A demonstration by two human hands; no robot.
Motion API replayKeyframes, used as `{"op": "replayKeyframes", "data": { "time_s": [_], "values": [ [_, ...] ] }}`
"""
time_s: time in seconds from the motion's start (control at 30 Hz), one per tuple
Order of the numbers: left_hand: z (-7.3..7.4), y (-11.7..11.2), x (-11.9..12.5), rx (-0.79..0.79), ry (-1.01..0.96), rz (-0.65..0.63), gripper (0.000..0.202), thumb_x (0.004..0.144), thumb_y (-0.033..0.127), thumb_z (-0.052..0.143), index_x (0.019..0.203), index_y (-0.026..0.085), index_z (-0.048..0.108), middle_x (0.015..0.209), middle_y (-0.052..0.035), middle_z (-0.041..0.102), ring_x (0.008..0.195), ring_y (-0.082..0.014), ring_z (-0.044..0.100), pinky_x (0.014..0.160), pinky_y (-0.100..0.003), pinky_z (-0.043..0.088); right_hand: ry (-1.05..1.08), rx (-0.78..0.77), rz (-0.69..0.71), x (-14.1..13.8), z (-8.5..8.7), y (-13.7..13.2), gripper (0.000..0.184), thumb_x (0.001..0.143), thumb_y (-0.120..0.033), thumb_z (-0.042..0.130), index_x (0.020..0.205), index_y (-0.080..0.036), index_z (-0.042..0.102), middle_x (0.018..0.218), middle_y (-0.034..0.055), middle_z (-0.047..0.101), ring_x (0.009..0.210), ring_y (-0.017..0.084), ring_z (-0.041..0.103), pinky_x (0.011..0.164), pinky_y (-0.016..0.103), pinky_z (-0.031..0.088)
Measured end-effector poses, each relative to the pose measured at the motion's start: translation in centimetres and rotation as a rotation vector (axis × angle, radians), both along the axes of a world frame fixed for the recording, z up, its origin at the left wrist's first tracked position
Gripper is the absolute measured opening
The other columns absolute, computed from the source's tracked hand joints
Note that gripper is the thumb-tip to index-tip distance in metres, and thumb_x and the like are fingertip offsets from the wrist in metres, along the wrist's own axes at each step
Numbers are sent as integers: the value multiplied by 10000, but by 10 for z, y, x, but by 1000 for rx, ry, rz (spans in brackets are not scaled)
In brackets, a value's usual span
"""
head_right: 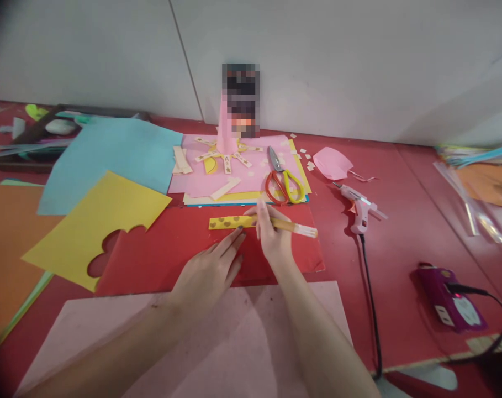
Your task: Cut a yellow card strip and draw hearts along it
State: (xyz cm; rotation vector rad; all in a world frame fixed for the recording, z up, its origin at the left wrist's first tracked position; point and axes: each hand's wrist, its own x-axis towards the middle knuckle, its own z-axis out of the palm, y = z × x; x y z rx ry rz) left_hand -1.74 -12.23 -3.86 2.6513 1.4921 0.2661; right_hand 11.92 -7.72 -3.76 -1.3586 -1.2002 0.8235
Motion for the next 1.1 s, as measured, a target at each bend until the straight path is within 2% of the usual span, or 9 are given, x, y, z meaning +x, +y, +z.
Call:
{"op": "replayKeyframes", "data": {
  "time_s": [0.1,0.3,0.47,0.6,0.8,1.1],
  "values": [
    [-1,0,0,-19,5,2,370,878,209,348,1212,126,481,1320,-63,481,835,-181,627,677,-340,541,101,-58,68,-6,-8,4,314,838,-456,441,675,-197,510,369,-98,329,308,66,338,368,206,311],
    [-2,1,0,-36,-10,7,377,889,214,319,1229,131,457,1305,-64,497,848,-175,624,688,-333,538,61,-28,111,-4,-14,11,293,823,-387,503,620,-214,381,370,-105,383,354,73,420,471,213,408],
    [-1,1,0,-51,-24,16,376,883,199,323,1233,139,447,1302,-72,498,881,-180,619,688,-334,540,-61,-29,63,-5,-12,10,335,794,-367,542,560,-211,359,371,-91,394,359,73,413,455,207,372],
    [-2,0,0,-51,-29,18,365,886,198,319,1216,134,462,1302,-65,499,880,-182,623,683,-335,545,-114,-20,13,-6,-13,10,304,782,-367,545,583,-213,374,391,-93,382,368,78,407,440,204,351],
    [-1,0,-1,-34,-48,77,344,887,195,317,1173,125,495,1228,-88,556,875,-190,626,681,-338,546,-212,-17,17,-4,-18,10,295,788,-339,508,571,-215,350,421,-77,398,410,86,414,474,210,350],
    [0,0,-1,-49,-55,69,332,869,172,362,1173,137,491,1191,-98,565,895,-202,624,697,-342,549,-308,8,29,-5,-20,10,313,790,-328,492,567,-220,302,414,-89,349,395,81,371,460,210,316]
  ]
}}
